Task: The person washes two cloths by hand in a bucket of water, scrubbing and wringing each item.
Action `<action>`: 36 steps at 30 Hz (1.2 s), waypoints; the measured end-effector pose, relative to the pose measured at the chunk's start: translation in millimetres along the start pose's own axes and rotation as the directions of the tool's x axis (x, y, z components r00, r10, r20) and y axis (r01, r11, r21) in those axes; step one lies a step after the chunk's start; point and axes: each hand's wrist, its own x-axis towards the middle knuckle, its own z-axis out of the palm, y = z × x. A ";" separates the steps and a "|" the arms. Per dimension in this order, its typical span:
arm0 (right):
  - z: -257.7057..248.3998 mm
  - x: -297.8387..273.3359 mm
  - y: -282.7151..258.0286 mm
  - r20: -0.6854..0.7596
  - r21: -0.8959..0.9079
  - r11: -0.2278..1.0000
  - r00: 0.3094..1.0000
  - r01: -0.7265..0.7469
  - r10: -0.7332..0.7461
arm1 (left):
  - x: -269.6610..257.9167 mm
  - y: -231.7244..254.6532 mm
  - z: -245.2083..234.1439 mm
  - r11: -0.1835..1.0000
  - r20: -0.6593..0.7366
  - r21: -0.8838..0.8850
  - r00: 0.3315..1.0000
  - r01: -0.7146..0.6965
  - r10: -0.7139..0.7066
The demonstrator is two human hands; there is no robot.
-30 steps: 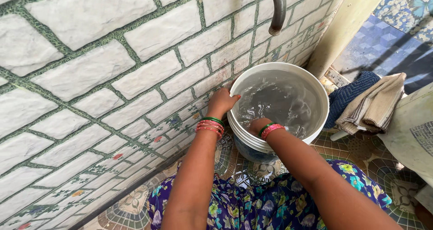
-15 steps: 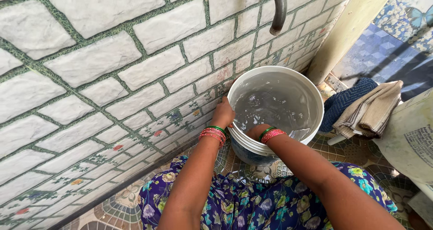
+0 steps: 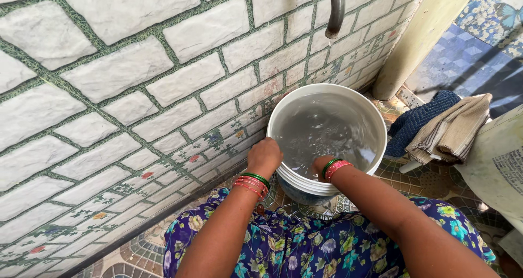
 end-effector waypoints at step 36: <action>2.6 -6.1 6.4 0.160 -0.072 0.992 0.981 -0.102 0.112 | 6.4 33.0 -143.6 0.982 -0.033 -0.065 0.984 -0.177 0.175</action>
